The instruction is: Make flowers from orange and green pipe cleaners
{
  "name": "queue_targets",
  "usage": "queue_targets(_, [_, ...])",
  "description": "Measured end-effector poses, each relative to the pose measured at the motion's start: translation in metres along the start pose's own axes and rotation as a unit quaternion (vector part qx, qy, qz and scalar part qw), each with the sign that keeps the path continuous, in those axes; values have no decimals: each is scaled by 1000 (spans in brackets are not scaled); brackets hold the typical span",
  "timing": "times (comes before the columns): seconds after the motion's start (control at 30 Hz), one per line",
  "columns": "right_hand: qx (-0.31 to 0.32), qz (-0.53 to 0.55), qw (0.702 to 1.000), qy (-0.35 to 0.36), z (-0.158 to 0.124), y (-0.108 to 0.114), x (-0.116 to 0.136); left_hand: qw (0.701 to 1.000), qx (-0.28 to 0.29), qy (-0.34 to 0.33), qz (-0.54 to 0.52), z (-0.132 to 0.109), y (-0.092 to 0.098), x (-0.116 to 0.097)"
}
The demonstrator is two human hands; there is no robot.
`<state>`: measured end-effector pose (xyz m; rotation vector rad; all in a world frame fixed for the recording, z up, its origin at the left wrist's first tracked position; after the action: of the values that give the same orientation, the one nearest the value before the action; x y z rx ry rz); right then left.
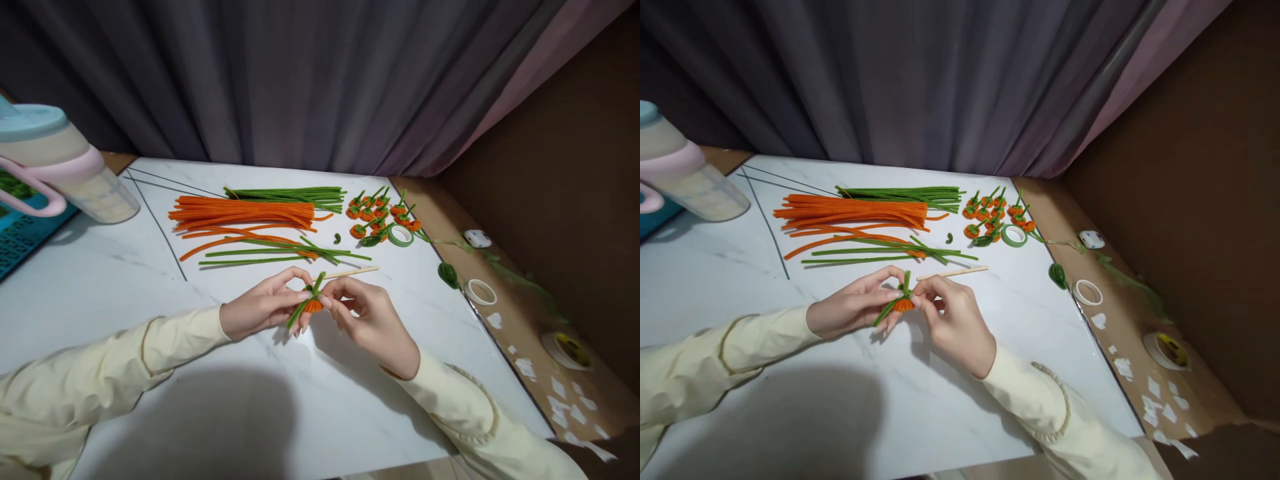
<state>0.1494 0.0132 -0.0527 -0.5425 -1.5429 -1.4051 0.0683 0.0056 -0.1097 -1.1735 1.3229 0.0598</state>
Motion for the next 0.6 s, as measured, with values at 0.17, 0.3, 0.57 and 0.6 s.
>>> queue_targets(0.17, [83, 136, 980, -119, 0, -12, -11, 999, 13, -18, 47, 0, -3, -4])
queue_targets(0.3, [102, 197, 965, -143, 0, -16, -9, 998, -4, -9, 63, 0, -3, -4])
queue_targets(0.57, [81, 230, 954, -173, 0, -15, -19, 932, -104, -102, 331, -7, 3, -44])
queue_targets(0.6, [79, 233, 954, -171, 0, -16, -18, 929, -112, -101, 337, -8, 4, -46])
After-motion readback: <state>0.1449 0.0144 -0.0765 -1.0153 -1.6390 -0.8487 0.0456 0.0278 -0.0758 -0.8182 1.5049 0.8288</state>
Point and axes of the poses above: each hand's wrist, its own z-axis towards the middle knuckle, its own y-axis out of the back of the hand, x = y × z, the point moved 10 cm from there along z, towards the middle knuckle, and after that the axes turned 9 degrees about -z, right-handed, at the moved point
